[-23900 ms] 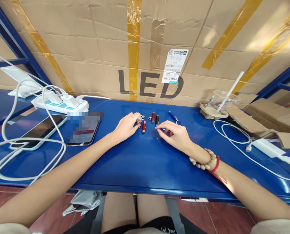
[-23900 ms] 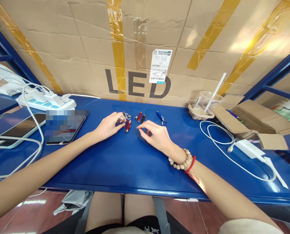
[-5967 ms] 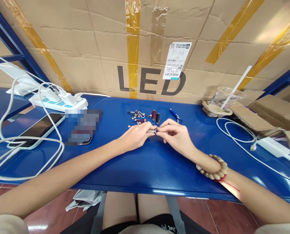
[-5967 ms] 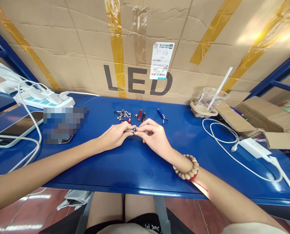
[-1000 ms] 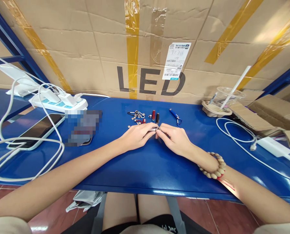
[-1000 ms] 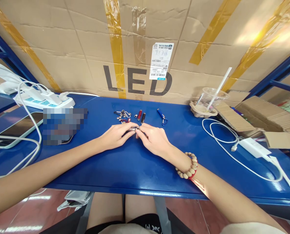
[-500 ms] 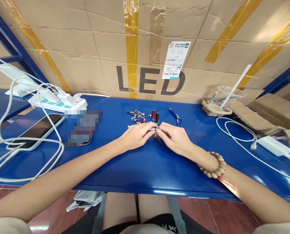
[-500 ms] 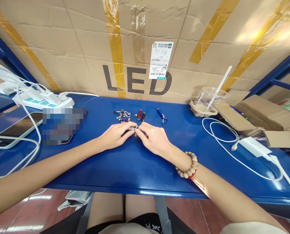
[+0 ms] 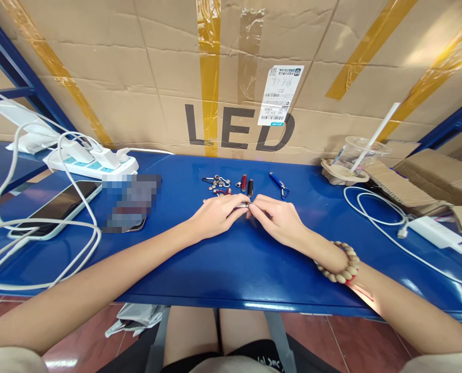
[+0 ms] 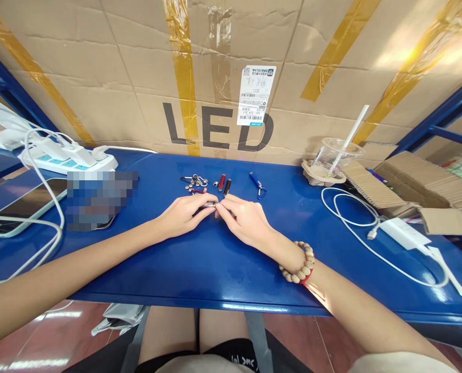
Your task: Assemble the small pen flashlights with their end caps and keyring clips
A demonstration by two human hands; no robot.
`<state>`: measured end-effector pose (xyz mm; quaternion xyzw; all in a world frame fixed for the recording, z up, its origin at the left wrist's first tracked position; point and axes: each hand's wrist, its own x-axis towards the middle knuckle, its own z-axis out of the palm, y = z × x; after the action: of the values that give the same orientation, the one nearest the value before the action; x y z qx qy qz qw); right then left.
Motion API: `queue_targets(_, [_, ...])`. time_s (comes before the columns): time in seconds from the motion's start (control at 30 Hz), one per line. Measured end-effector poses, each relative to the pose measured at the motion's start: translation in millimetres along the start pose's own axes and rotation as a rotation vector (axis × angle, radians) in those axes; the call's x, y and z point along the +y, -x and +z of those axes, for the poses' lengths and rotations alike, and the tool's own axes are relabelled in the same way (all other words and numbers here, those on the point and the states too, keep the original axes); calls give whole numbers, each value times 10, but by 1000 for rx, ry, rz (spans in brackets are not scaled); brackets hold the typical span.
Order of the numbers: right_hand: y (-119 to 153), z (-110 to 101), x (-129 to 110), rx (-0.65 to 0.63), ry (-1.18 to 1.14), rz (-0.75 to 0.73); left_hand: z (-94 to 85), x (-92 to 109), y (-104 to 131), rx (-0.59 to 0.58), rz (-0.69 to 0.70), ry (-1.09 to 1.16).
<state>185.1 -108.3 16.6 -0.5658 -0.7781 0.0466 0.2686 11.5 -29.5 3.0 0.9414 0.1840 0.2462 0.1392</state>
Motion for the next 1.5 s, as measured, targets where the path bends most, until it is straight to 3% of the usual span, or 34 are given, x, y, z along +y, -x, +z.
queue_targets(0.13, [-11, -1, -2, 17, 30, 23, 9, -3, -2, 26, -7, -39])
queue_targets(0.3, [-3, -1, 18, 139, 19, 75, 13, -3, 0, 19, -34, -43])
queue_targets(0.6, [6, 26, 64, 339, -55, -21, 12, -1, 4, 37, -34, -35])
queue_targets(0.8, [-13, 7, 68, 342, -192, -44, 9, -1, -2, 28, -11, -20])
queue_targets(1.03, [-41, 12, 120, 243, -418, -86, -14, 1, 10, 9, -38, 37])
queue_targets(1.5, [-61, 6, 144, 217, -642, -14, -14, -30, 20, -55, 17, 152])
